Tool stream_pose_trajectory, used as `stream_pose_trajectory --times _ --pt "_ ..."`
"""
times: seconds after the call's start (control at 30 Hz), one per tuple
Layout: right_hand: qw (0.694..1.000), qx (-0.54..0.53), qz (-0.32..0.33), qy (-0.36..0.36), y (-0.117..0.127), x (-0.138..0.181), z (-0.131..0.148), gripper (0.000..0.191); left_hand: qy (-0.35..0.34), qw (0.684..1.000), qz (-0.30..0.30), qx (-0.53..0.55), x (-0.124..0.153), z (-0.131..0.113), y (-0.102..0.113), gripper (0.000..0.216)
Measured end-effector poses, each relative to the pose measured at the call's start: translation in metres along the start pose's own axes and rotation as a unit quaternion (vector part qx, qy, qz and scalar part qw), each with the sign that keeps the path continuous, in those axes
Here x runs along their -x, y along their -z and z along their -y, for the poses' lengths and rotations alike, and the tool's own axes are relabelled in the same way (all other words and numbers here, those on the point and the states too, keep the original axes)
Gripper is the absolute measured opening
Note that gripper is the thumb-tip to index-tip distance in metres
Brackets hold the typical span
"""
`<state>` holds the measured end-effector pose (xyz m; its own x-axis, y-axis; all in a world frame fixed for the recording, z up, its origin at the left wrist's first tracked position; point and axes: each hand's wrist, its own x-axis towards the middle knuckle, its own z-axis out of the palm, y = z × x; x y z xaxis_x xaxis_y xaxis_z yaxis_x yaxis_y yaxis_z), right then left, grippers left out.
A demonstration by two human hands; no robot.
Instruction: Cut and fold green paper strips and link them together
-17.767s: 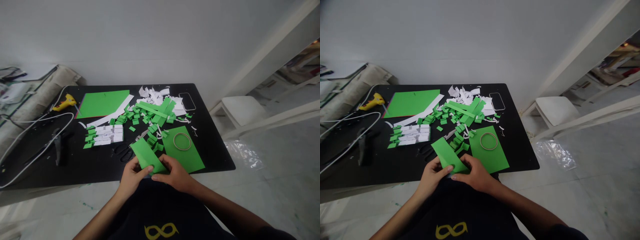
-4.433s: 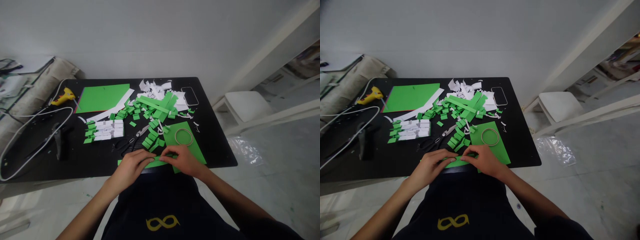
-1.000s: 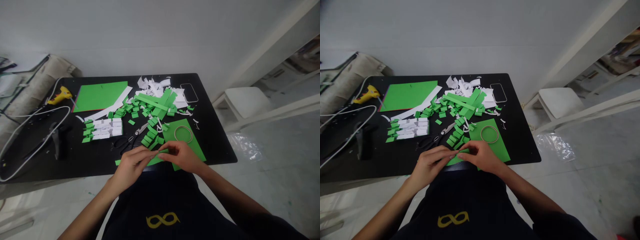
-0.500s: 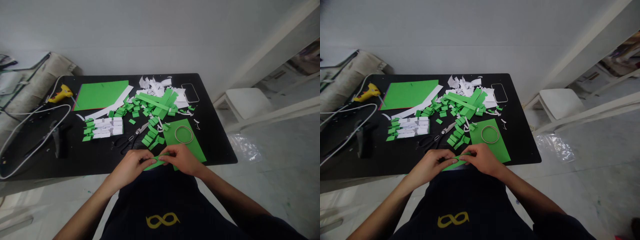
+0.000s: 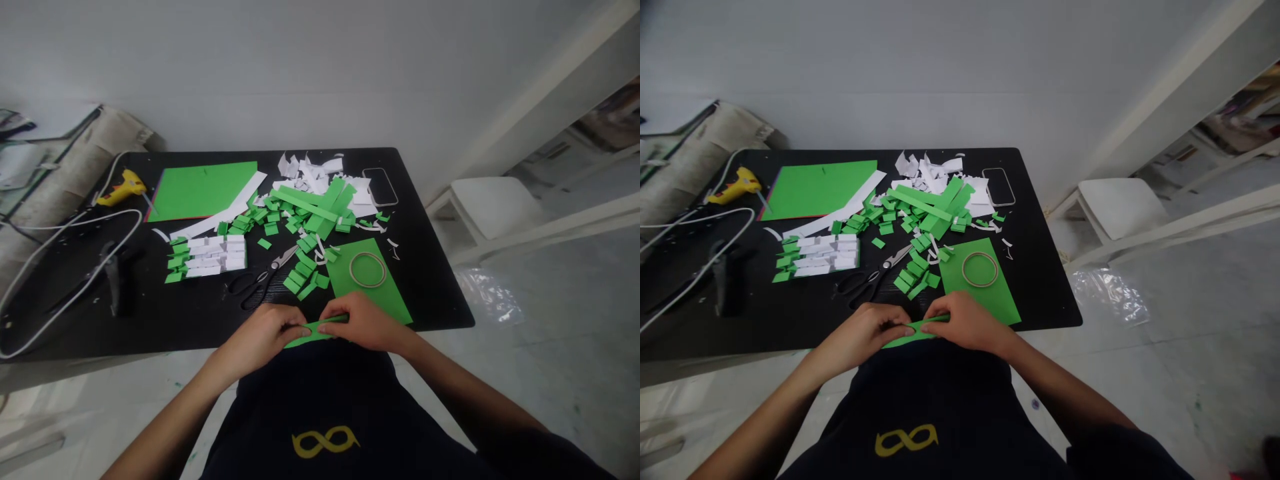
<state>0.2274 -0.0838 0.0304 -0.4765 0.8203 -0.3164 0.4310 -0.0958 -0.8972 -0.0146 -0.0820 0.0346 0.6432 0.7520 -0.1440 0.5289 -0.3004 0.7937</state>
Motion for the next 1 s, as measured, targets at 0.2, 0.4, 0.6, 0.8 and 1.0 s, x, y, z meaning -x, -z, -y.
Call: stream_pose_trajectory --times 0.2,0.4,0.6,0.8,1.0 --pt "0.997 -0.066 0.028 -0.042 -0.001 0.000 0.000 0.011 -0.072 0.997 -0.017 -0.005 0.004 -0.001 -0.001 0.021" --pt "0.998 -0.062 -0.012 -0.012 -0.002 0.003 -0.007 0.017 -0.101 0.993 -0.035 -0.060 0.008 0.004 0.001 0.031" --pt "0.996 -0.079 -0.044 0.010 -0.003 0.002 -0.006 0.006 -0.073 0.995 -0.051 -0.041 0.004 0.005 -0.001 0.024" --pt "0.997 -0.076 -0.033 -0.007 -0.005 0.000 -0.012 0.012 -0.030 0.999 -0.021 0.019 -0.002 0.009 -0.004 0.022" --pt "0.999 -0.034 -0.004 -0.011 -0.003 -0.004 -0.006 0.013 -0.005 1.000 -0.003 0.020 -0.006 0.006 -0.005 0.022"
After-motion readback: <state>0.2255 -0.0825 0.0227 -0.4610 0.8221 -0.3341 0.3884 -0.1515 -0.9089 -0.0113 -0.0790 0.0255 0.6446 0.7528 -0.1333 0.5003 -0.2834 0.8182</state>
